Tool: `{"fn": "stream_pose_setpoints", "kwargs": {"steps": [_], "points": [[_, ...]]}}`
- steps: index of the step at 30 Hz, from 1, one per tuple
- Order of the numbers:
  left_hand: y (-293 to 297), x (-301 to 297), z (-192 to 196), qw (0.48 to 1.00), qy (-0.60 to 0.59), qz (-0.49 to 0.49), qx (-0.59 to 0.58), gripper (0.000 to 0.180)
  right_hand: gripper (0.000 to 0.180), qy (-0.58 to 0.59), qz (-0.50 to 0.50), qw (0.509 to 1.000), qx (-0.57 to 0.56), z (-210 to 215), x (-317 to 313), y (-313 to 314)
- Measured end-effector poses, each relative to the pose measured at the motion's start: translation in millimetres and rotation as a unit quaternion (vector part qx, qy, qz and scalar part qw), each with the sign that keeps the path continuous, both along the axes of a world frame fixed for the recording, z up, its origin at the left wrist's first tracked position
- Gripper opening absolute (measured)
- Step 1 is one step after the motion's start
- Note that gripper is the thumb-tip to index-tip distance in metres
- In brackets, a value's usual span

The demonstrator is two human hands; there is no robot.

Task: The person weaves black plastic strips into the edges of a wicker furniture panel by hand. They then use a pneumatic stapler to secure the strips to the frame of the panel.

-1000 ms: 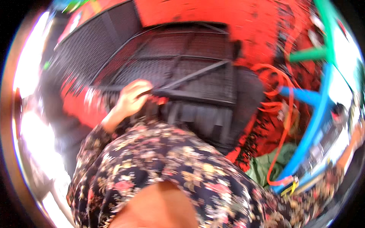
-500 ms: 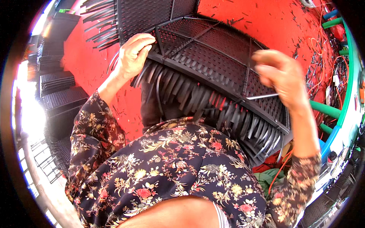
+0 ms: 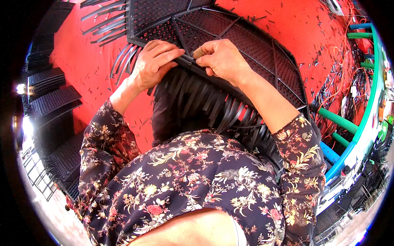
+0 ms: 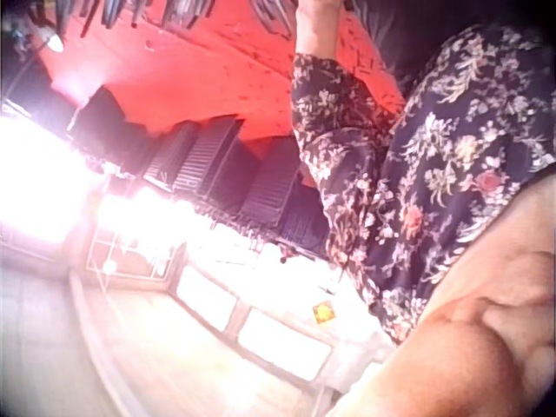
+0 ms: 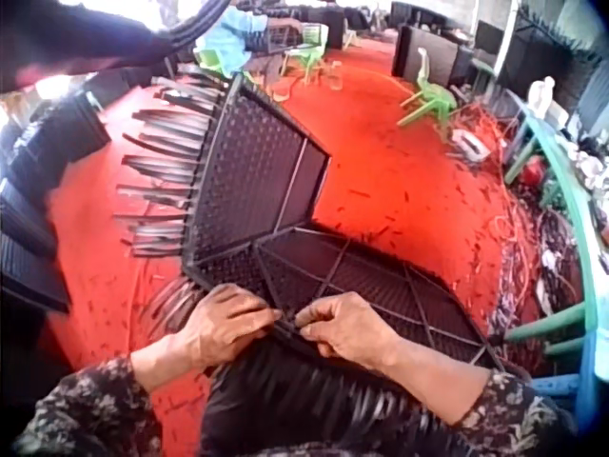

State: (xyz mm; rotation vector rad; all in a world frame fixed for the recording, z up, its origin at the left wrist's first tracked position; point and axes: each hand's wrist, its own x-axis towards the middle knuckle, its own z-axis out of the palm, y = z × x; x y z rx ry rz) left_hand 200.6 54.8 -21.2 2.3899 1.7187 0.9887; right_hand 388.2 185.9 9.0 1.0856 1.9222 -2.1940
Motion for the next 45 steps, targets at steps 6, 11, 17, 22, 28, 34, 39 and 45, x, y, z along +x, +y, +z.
{"fn": "stream_pose_setpoints", "kwargs": {"steps": [6,11,17,22,28,34,39,45], "points": [[0.9,-3.6,-0.3,0.999,0.036,-0.007,0.002,0.039,0.018,0.006,0.046,0.995,0.09,0.2,-4.1,-0.3],[6.2,-9.4,-4.0,0.999,0.047,-0.01,0.004,0.03,0.025,0.063,0.124,0.967,0.212,-14.1,-4.7,5.5],[4.9,-11.5,-2.5,0.997,0.075,-0.006,-0.035,0.03,0.027,0.077,0.093,0.948,0.294,-19.7,-7.8,3.8],[10.5,-20.5,-11.4,0.998,0.054,-0.019,-0.037,0.028,0.03,0.052,0.1,0.939,0.326,-20.0,-5.2,3.0],[17.7,-24.0,-13.9,0.998,0.051,-0.002,-0.037,0.019,0.027,0.102,0.052,0.894,0.434,18.8,90.0,9.9],[7.3,-23.4,-14.4,0.996,0.026,-0.002,-0.089,0.021,0.026,-0.089,-0.282,0.911,0.287,70.6,308.0,-2.3],[1.4,-80.8,-23.0,0.994,-0.026,-0.007,-0.105,0.026,0.03,-0.287,-0.576,0.618,0.451,75.9,506.2,-41.3],[-12.9,-46.3,-15.9,0.997,0.066,0.014,-0.04,0.024,0.104,-0.648,-0.457,0.526,0.306,28.9,613.8,-55.2]]}}
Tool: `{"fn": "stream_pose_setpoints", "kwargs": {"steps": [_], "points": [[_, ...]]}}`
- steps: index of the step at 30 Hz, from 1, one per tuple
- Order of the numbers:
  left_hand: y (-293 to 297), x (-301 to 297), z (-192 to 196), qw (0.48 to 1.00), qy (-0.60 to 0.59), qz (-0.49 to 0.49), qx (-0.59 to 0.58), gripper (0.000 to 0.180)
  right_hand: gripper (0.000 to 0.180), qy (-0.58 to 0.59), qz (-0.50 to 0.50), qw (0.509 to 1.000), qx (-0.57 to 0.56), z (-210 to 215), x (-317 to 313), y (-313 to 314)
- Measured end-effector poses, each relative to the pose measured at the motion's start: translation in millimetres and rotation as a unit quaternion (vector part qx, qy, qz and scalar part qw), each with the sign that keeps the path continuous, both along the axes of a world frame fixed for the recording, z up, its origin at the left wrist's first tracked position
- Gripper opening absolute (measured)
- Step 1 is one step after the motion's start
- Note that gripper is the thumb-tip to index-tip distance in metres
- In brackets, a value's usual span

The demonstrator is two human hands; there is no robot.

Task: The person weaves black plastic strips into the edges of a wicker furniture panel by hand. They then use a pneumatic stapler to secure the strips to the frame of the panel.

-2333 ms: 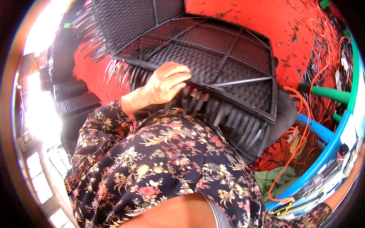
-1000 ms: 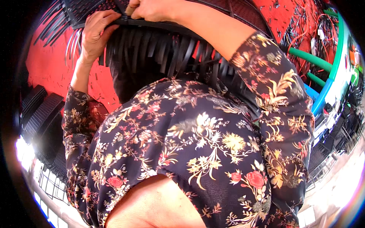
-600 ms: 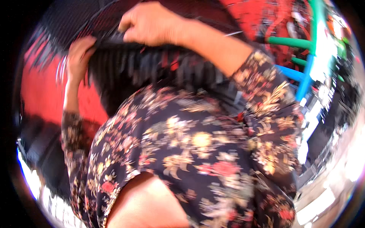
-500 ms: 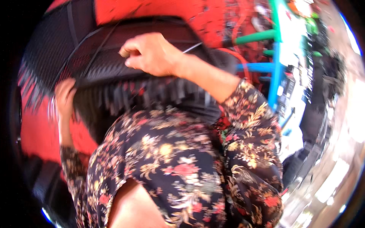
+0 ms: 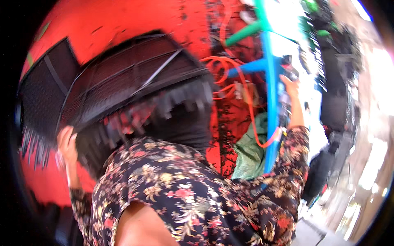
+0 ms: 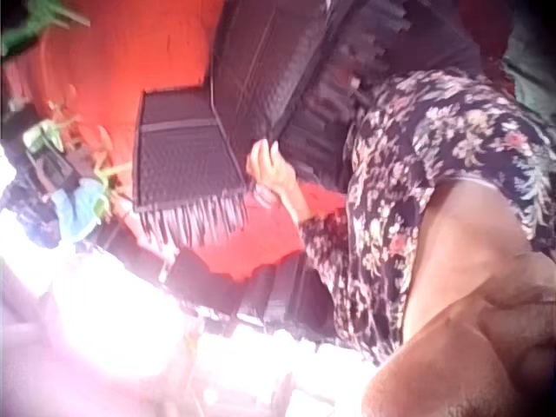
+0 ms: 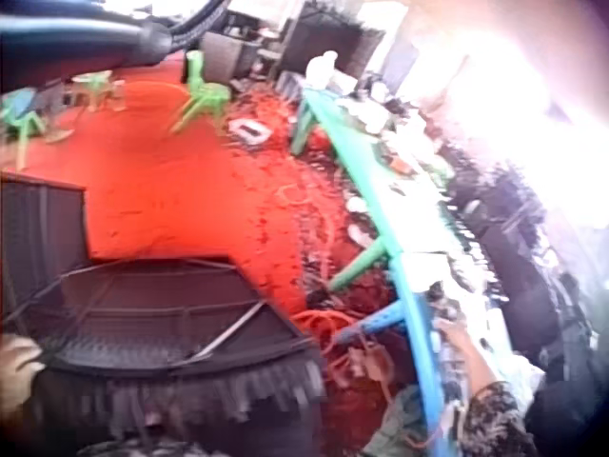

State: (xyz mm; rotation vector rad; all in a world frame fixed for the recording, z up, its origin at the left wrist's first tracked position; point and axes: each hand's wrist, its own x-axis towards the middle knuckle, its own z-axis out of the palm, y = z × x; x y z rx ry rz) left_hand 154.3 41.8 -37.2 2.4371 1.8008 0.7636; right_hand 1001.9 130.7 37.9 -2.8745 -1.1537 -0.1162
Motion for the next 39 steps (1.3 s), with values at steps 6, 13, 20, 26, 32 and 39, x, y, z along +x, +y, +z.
{"fn": "stream_pose_setpoints", "kwargs": {"steps": [6,13,20,26,32,39], "points": [[1.4,34.9,2.3,0.997,-0.076,0.021,-0.004,0.022,0.086,-0.059,-0.007,0.989,-0.135,-24.4,72.0,-13.6],[-20.9,54.3,8.6,0.991,-0.114,0.072,0.02,0.018,0.065,-0.104,-0.059,0.977,-0.178,-12.6,99.6,21.1],[-10.4,58.6,5.0,0.99,-0.118,0.073,0.036,0.015,0.044,-0.064,-0.015,0.991,-0.114,32.6,80.2,29.1],[-10.9,73.5,12.7,0.986,-0.131,0.09,0.046,0.017,0.029,0.124,0.415,0.9,0.052,116.2,-23.6,66.7],[-7.2,91.5,14.6,0.982,-0.125,0.12,0.074,0.021,0.028,0.353,0.414,0.83,-0.127,182.8,-278.4,102.0],[5.9,113.6,21.0,0.981,-0.133,0.115,0.083,0.015,0.039,0.349,0.499,0.728,-0.314,168.7,-459.3,101.5]]}}
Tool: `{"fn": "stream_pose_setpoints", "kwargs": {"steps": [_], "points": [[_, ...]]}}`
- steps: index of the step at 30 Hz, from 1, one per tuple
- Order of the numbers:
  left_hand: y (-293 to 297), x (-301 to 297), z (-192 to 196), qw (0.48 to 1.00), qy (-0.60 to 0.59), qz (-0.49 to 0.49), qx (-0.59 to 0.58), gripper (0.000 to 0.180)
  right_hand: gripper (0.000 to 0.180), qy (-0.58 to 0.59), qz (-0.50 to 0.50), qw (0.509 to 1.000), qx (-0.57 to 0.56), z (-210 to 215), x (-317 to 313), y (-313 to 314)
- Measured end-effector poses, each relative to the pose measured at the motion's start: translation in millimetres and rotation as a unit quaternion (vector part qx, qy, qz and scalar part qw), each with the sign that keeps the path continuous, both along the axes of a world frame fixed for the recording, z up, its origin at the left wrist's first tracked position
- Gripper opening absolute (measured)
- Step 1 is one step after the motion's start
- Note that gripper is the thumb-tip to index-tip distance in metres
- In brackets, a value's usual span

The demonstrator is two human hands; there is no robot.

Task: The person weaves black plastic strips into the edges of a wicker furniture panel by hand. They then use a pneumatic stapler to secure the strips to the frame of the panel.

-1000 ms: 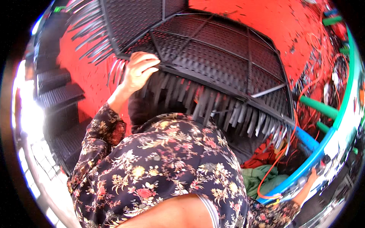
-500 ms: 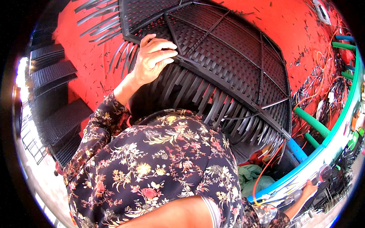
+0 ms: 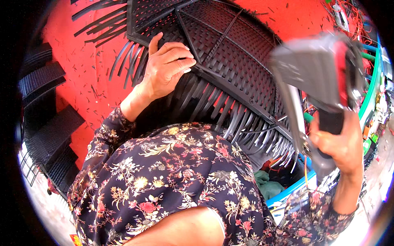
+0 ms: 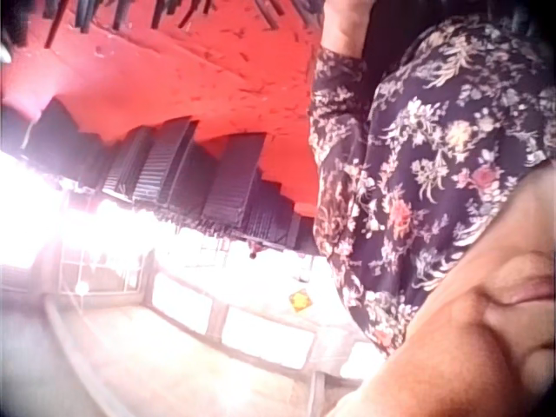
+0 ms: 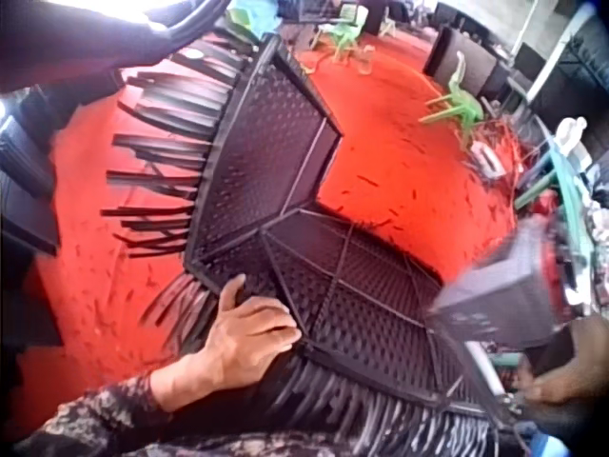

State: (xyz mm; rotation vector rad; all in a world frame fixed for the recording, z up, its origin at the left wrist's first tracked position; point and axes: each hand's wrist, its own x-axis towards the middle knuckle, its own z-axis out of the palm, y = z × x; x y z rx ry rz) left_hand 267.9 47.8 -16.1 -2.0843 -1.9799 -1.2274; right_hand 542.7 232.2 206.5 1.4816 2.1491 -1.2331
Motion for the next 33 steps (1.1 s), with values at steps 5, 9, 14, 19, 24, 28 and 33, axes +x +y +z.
{"fn": "stream_pose_setpoints", "kwargs": {"steps": [5,9,14,19,24,28,33], "points": [[-6.0,15.5,-1.0,1.0,-0.018,0.018,-0.003,0.015,0.027,-0.042,0.086,0.981,-0.17,-6.2,-74.2,-1.5],[-5.0,24.0,2.3,0.999,-0.035,0.011,-0.007,0.016,0.03,-0.015,0.068,0.972,-0.226,-19.2,-78.0,-1.4],[-5.2,30.4,7.1,0.999,-0.049,0.01,-0.01,0.017,0.032,-0.004,0.061,0.964,-0.26,-32.2,-72.1,3.1],[-8.5,32.5,11.1,0.998,-0.053,0.006,-0.031,0.025,0.028,0.021,0.047,0.956,-0.288,-40.8,-68.5,3.1],[-8.7,32.4,13.1,0.998,-0.057,0.002,-0.034,0.025,0.025,0.036,0.029,0.954,-0.297,-42.1,-70.7,-1.2],[-9.6,30.9,14.6,0.998,-0.055,-0.001,-0.04,0.025,0.033,0.034,0.045,0.946,-0.318,-51.7,-61.8,9.1],[-10.6,30.2,15.7,0.997,-0.049,0.001,-0.051,0.027,0.05,0.068,0.025,0.94,-0.333,-56.6,-57.1,9.0]]}}
